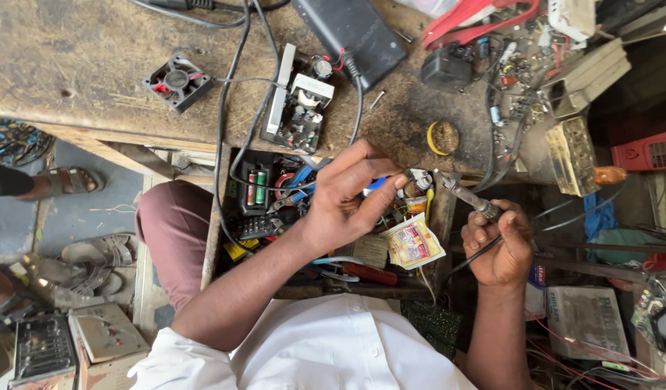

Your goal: The person sits at a cluttered electronics repair bench and solders components on a power supply circuit board. They hold the board with one hand while applying a soldering iron, feed solder wire to the joints, and use a screwdriver to work on the board, occasionally picking up and repositioning parts.

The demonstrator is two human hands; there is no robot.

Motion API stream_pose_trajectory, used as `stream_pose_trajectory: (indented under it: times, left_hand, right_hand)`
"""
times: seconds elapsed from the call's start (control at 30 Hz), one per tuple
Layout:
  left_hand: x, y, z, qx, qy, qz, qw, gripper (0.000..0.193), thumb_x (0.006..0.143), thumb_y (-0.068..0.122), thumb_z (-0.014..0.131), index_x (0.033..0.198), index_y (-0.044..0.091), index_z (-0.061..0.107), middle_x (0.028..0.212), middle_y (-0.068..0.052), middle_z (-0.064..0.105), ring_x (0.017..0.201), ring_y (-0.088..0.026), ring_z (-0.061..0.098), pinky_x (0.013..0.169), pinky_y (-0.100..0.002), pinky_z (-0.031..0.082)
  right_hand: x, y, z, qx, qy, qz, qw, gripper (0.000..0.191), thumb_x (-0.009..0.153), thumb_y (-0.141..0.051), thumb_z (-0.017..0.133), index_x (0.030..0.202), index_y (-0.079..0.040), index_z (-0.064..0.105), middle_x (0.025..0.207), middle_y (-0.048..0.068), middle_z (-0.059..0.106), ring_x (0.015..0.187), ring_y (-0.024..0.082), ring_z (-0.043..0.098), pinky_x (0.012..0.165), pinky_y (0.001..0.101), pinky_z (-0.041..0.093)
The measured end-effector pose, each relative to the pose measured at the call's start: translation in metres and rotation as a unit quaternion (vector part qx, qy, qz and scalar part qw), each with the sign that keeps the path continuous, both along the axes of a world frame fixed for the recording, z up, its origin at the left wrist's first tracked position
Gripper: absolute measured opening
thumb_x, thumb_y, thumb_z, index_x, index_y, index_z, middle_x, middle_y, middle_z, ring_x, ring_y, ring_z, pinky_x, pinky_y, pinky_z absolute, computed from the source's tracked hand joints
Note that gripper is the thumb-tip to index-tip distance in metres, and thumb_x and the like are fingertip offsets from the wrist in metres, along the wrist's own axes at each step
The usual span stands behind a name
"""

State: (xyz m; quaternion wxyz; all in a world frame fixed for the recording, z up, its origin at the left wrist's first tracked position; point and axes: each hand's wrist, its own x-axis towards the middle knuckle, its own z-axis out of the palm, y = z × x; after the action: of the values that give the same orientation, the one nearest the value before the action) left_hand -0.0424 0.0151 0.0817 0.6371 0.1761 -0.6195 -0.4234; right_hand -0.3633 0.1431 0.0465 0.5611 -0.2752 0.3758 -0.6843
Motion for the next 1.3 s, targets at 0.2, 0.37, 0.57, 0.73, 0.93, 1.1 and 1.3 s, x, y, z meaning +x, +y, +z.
stream_pose_trajectory:
  times: [0.2, 0.37, 0.57, 0.73, 0.93, 1.1, 1.3]
  left_hand:
    - [0.005, -0.004, -0.008, -0.006, -0.032, 0.026, 0.999, 0.014, 0.098, -0.001, 0.075, 0.109, 0.000, 0.067, 0.101, -0.010, 0.065, 0.086, -0.021, 0.067, 0.075, -0.031, 0.054]
    - [0.004, -0.004, -0.011, -0.009, -0.034, 0.029, 0.999, 0.014, 0.099, 0.001, 0.075, 0.109, 0.000, 0.067, 0.102, -0.009, 0.065, 0.087, -0.021, 0.067, 0.076, -0.031, 0.055]
    - [0.002, -0.005, -0.013, 0.000, -0.038, 0.010, 0.999, 0.014, 0.099, 0.001, 0.075, 0.110, 0.000, 0.067, 0.102, -0.009, 0.065, 0.087, -0.020, 0.067, 0.076, -0.031, 0.055]
    - [0.001, -0.005, -0.015, 0.003, -0.042, 0.001, 0.999, 0.014, 0.100, 0.001, 0.074, 0.111, -0.001, 0.067, 0.103, -0.009, 0.064, 0.088, -0.019, 0.067, 0.076, -0.030, 0.055]
    - [0.002, -0.005, -0.017, 0.008, -0.035, 0.005, 0.999, 0.014, 0.100, 0.001, 0.075, 0.111, 0.000, 0.067, 0.101, -0.009, 0.064, 0.087, -0.019, 0.066, 0.076, -0.031, 0.054]
    - [0.001, -0.005, -0.019, 0.007, -0.043, 0.005, 0.999, 0.014, 0.099, 0.002, 0.075, 0.110, 0.000, 0.067, 0.101, -0.009, 0.064, 0.086, -0.019, 0.066, 0.075, -0.031, 0.054]
    - [0.001, -0.005, -0.020, 0.005, -0.044, 0.005, 0.999, 0.014, 0.099, 0.002, 0.075, 0.110, 0.000, 0.067, 0.101, -0.009, 0.064, 0.086, -0.019, 0.066, 0.075, -0.031, 0.054]
  right_hand:
    - [0.006, -0.010, -0.007, 0.010, 0.019, -0.001, 1.000, 0.024, 0.106, -0.019, 0.071, 0.124, -0.003, 0.069, 0.098, 0.016, 0.069, 0.083, 0.022, 0.059, 0.068, 0.0325, 0.047]
    - [0.007, -0.013, -0.011, 0.020, 0.019, -0.006, 1.000, 0.026, 0.106, -0.018, 0.071, 0.126, -0.003, 0.069, 0.104, 0.017, 0.070, 0.083, 0.022, 0.060, 0.068, 0.0325, 0.048]
    - [0.004, -0.012, -0.014, 0.018, 0.013, -0.004, 1.000, 0.025, 0.106, -0.017, 0.071, 0.126, -0.003, 0.069, 0.104, 0.017, 0.070, 0.084, 0.022, 0.061, 0.068, 0.0325, 0.049]
    - [0.004, -0.011, -0.016, 0.019, 0.012, -0.003, 1.000, 0.024, 0.106, -0.017, 0.071, 0.126, -0.003, 0.070, 0.103, 0.017, 0.070, 0.083, 0.022, 0.062, 0.069, 0.0327, 0.049]
    - [0.006, -0.011, -0.016, 0.022, 0.016, -0.008, 1.000, 0.024, 0.106, -0.018, 0.070, 0.125, -0.003, 0.070, 0.103, 0.017, 0.070, 0.083, 0.022, 0.061, 0.069, 0.0325, 0.049]
    - [0.007, -0.012, -0.017, 0.022, 0.018, -0.006, 1.000, 0.023, 0.107, -0.017, 0.070, 0.125, -0.003, 0.070, 0.099, 0.017, 0.070, 0.083, 0.022, 0.060, 0.068, 0.0324, 0.048]
    - [0.007, -0.013, -0.018, 0.023, 0.015, -0.001, 1.000, 0.023, 0.107, -0.018, 0.071, 0.125, -0.003, 0.071, 0.099, 0.017, 0.070, 0.083, 0.022, 0.060, 0.068, 0.0322, 0.048]
